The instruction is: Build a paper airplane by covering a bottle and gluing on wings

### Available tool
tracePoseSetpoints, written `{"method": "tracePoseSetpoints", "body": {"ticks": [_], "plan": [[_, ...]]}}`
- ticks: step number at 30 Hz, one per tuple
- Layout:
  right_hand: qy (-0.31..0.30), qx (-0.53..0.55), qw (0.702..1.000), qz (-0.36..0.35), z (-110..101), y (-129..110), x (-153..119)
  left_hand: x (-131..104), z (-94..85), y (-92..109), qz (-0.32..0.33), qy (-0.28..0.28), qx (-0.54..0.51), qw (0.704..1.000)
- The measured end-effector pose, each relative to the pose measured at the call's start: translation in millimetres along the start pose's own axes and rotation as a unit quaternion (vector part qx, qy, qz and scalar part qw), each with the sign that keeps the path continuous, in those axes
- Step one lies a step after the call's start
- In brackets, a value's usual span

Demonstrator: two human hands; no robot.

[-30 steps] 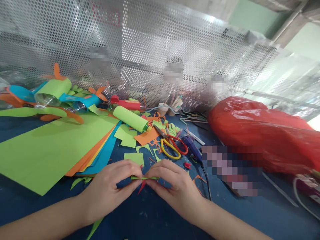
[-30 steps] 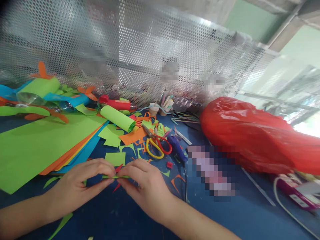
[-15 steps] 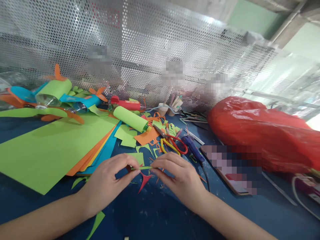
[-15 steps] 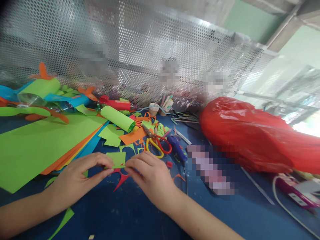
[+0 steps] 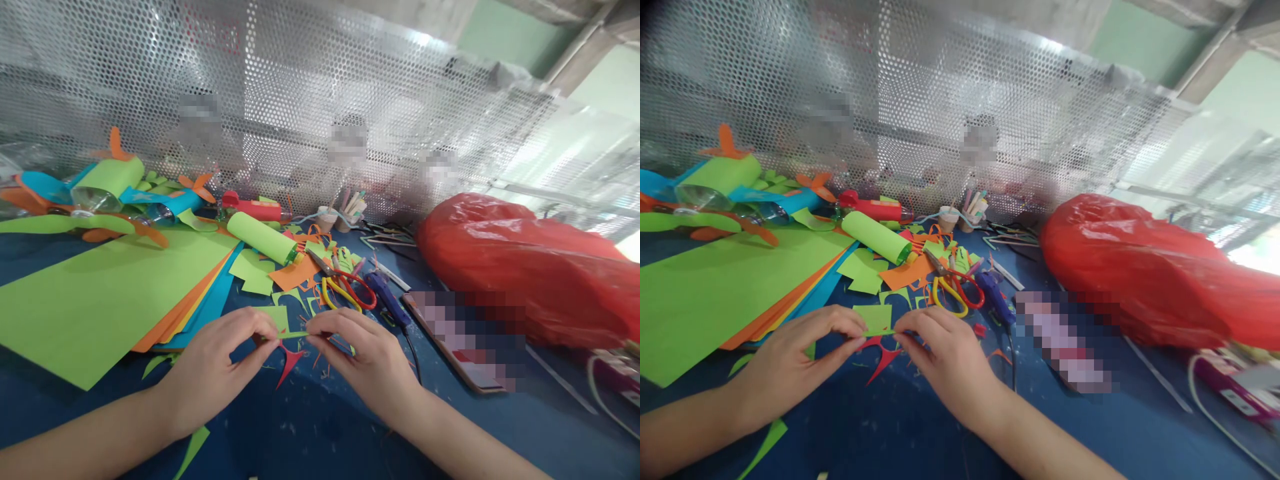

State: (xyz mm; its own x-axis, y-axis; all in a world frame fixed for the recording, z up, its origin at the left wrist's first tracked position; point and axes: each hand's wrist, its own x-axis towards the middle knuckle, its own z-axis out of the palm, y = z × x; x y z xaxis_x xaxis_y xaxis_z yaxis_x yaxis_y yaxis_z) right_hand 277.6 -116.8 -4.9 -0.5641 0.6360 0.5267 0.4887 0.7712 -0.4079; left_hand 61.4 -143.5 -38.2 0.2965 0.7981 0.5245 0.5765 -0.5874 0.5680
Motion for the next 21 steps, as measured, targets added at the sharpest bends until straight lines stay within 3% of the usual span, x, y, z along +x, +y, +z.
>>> {"method": "tracePoseSetpoints", "body": {"ticks": [7, 10, 17, 21], "plan": [[0.021, -0.007, 0.999, 0.024, 2.4, 2.5, -4.4, -0.6, 0.5, 1.4, 0.034, 0.03, 0.025, 0.999], [0.025, 0.037, 0.998, 0.048, 3.4, 2.2, -5.5, -0.6, -1.1, 0.8, 0.073, 0.035, 0.038, 0.996], [-0.069, 0.136, 0.987, 0.053, 2.3, -5.2, -2.7, -4.7, -4.0, 1.2, 0.094, 0.004, 0.028, 0.995], [-0.075, 0.131, 0.986, 0.072, 4.9, -8.2, -2.7, -5.9, -4.6, 1.9, 0.1, -0.015, 0.018, 0.995]]}}
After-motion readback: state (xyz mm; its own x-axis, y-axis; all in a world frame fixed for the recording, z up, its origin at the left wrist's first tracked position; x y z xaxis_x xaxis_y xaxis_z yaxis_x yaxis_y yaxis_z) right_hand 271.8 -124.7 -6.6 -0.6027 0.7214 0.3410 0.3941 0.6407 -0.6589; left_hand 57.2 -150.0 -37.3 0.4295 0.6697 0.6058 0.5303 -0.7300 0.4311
